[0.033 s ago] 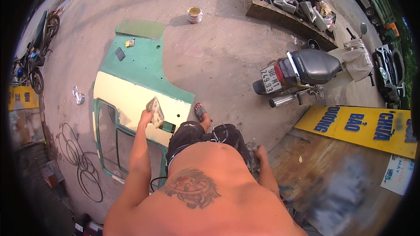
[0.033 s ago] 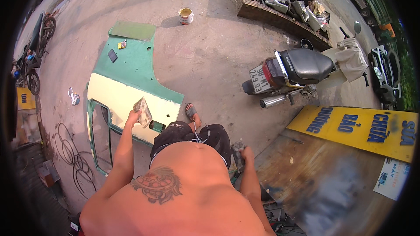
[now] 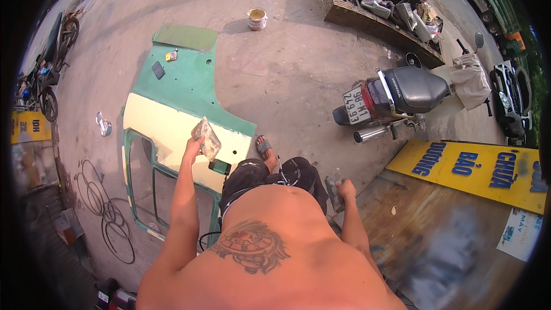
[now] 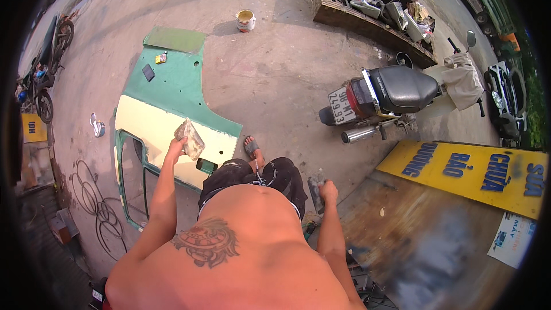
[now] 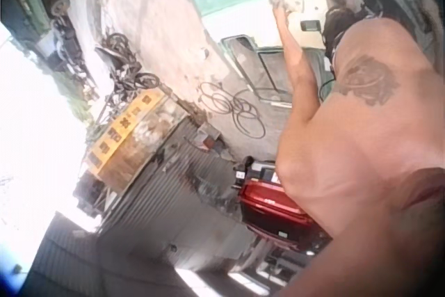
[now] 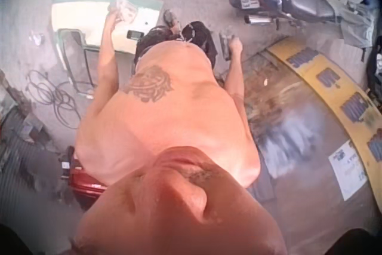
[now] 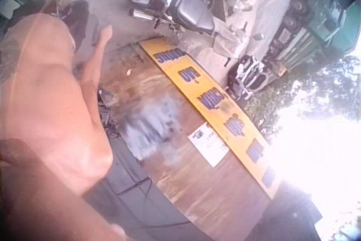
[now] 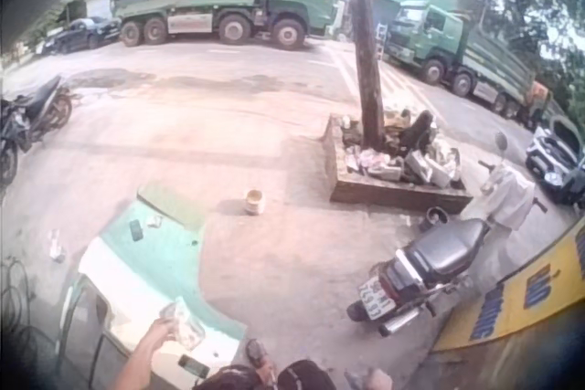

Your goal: The person prepares body filler by mixing it on a metal spreader and then applies it to the surface of a car door using a second spreader.

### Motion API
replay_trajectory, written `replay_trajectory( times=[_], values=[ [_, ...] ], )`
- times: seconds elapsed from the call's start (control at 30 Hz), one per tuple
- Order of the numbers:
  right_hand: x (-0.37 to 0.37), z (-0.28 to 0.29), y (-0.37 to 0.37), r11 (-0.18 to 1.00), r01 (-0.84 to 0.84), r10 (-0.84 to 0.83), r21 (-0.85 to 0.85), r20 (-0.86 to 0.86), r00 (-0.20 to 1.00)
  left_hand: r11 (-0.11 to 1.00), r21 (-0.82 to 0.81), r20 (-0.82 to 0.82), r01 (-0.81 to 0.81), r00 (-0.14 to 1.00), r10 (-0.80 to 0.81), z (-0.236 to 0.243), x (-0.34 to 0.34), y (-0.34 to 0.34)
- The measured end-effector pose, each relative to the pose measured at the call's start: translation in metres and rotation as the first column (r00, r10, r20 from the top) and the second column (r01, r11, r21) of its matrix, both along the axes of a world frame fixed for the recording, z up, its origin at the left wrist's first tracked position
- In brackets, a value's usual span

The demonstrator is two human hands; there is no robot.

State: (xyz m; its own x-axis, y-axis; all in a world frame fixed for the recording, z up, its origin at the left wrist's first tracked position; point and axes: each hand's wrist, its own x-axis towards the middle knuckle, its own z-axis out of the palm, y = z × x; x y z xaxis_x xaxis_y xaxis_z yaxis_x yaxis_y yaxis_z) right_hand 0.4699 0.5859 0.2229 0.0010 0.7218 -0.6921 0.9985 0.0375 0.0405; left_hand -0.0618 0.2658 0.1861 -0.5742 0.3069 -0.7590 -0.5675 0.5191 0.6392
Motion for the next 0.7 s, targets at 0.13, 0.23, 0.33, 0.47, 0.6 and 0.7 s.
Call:
replay_trajectory(
  times=[0.13, 0.23, 0.33, 0.47, 0.6, 0.7],
  values=[
    [-0.194, 0.097, 0.134, 0.890, -0.236, 0.405, 0.390, -0.439, 0.802, 0.800, 0.559, 0.240, -0.219, 0.966, 0.097, 0.100, -0.030, 0.136],
    [-0.329, 0.208, 0.158, 0.902, -0.267, 0.431, 0.340, -0.683, 0.590, 0.657, 0.717, 0.254, -0.232, 0.965, 0.064, 0.154, -0.039, 0.220],
    [-0.401, 0.247, 0.172, 0.916, -0.288, 0.387, 0.279, -0.807, 0.447, 0.608, 0.778, 0.129, -0.159, 0.987, 0.093, 0.210, -0.046, 0.294],
    [-0.447, 0.237, 0.210, 0.796, -0.524, 0.527, 0.304, -0.773, 0.352, 0.621, 0.784, -0.055, -0.020, 0.993, 0.101, 0.216, -0.085, 0.351],
    [-0.480, 0.211, 0.286, 0.578, -0.672, 0.793, 0.463, -0.511, 0.330, 0.741, 0.635, -0.349, 0.217, 0.937, 0.025, 0.220, -0.149, 0.408],
    [-0.523, 0.214, 0.337, 0.682, -0.455, 0.729, 0.573, -0.478, 0.490, 0.756, 0.638, -0.449, 0.144, 0.867, 0.214, 0.232, -0.174, 0.463]
  ],
)
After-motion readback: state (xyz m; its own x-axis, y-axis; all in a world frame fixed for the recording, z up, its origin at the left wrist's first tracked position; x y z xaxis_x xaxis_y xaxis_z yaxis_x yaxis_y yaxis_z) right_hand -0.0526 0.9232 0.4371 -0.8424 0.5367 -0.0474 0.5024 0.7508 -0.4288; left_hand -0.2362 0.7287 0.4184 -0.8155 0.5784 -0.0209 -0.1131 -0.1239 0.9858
